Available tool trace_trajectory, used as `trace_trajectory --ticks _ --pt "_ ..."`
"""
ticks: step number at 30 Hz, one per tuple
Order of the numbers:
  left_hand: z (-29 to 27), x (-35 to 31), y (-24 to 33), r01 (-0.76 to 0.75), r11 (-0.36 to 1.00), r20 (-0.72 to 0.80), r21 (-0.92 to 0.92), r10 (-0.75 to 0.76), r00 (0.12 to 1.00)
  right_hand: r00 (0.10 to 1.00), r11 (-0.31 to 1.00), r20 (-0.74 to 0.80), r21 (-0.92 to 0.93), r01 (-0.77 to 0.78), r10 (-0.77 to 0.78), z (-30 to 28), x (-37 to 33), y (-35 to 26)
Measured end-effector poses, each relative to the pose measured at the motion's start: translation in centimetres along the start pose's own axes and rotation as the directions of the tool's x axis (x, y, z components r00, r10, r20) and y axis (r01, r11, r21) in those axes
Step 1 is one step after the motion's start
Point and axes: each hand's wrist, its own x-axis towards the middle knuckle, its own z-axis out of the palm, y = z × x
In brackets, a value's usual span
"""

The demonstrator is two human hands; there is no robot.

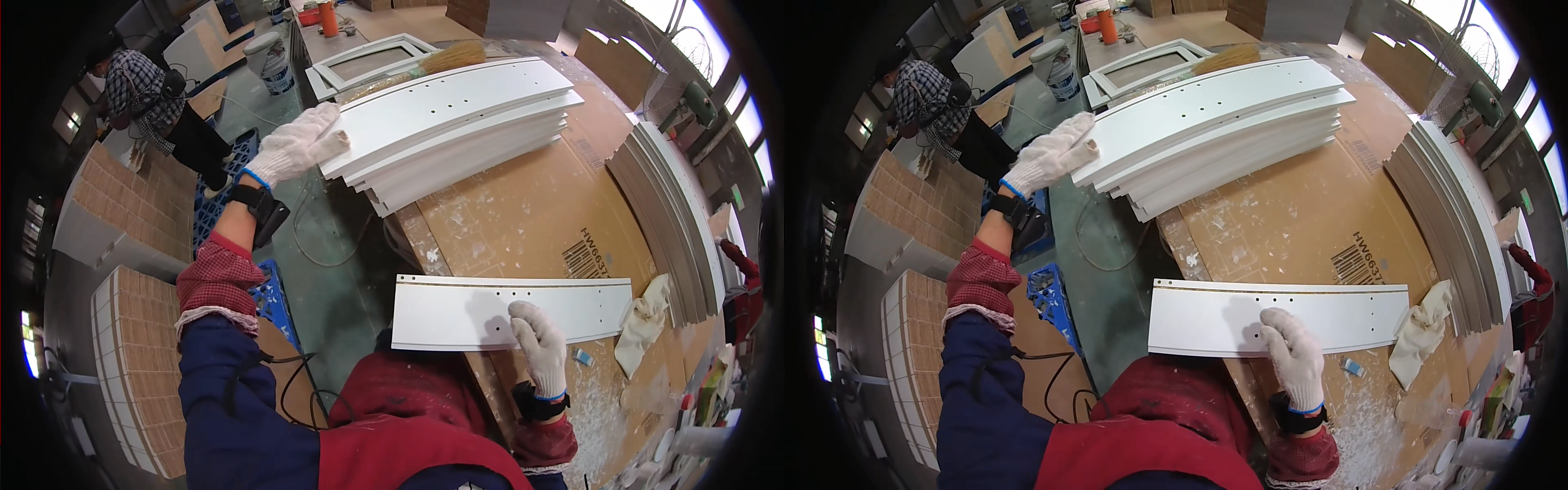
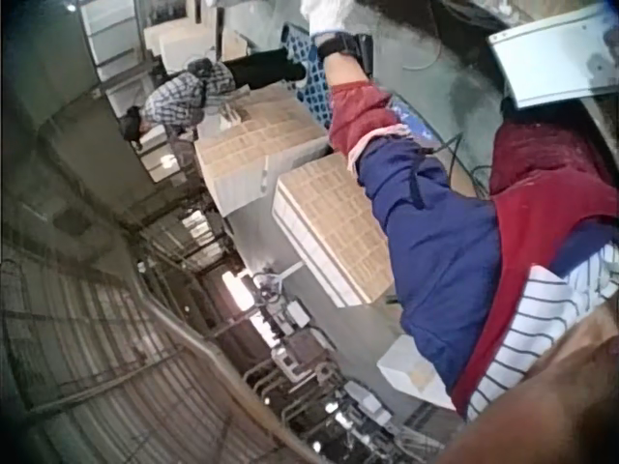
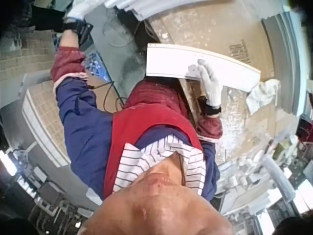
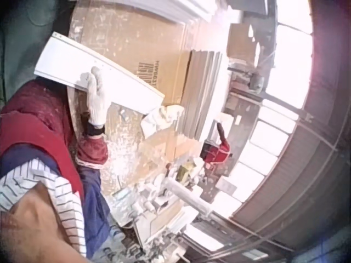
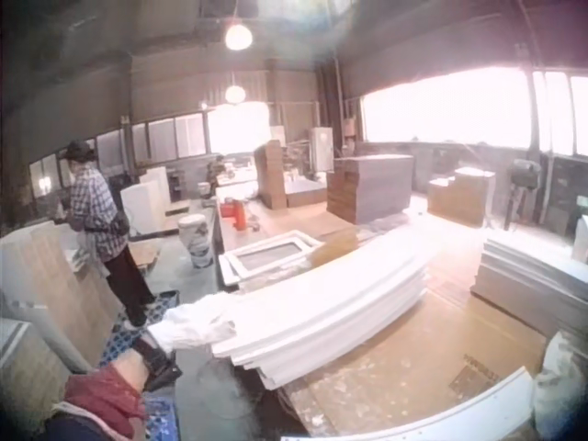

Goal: The person cleans white rectangular panels on a workbench using a cloth and a small blue abrasive tool. They wipe the surfaces and edges of the panels, flip them over to treat both sides, and stack the cleaned panels on top of others.

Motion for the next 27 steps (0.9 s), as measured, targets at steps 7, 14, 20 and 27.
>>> trace_trajectory --ticks 7,14,20,27 --pt "2.6 -6.4 -5.0 0.500 0.625 0.173 -0.599 -0.509 0.843 0.975 0.975 -0.058 0.062 -0.211 0.215 -1.5 -2.6 2.8" --pt "11.4 -15.9 -0.5 0.713 0.207 0.633 -0.670 -0.343 0.694 0.955 0.977 -0.209 0.060 -0.204 0.213 -4.7 -4.3 4.6" --pt "16.7 -17.6 11.6 0.696 0.006 0.670 -0.718 -0.264 0.694 0.860 0.938 -0.446 -0.109 -0.328 0.249 -8.2 -6.2 5.5" --pt "17.7 -16.4 14.8 0.652 0.342 0.523 -0.677 -0.400 0.753 0.690 0.750 -0.702 -0.356 -0.557 0.179 -13.8 -5.0 8.4"
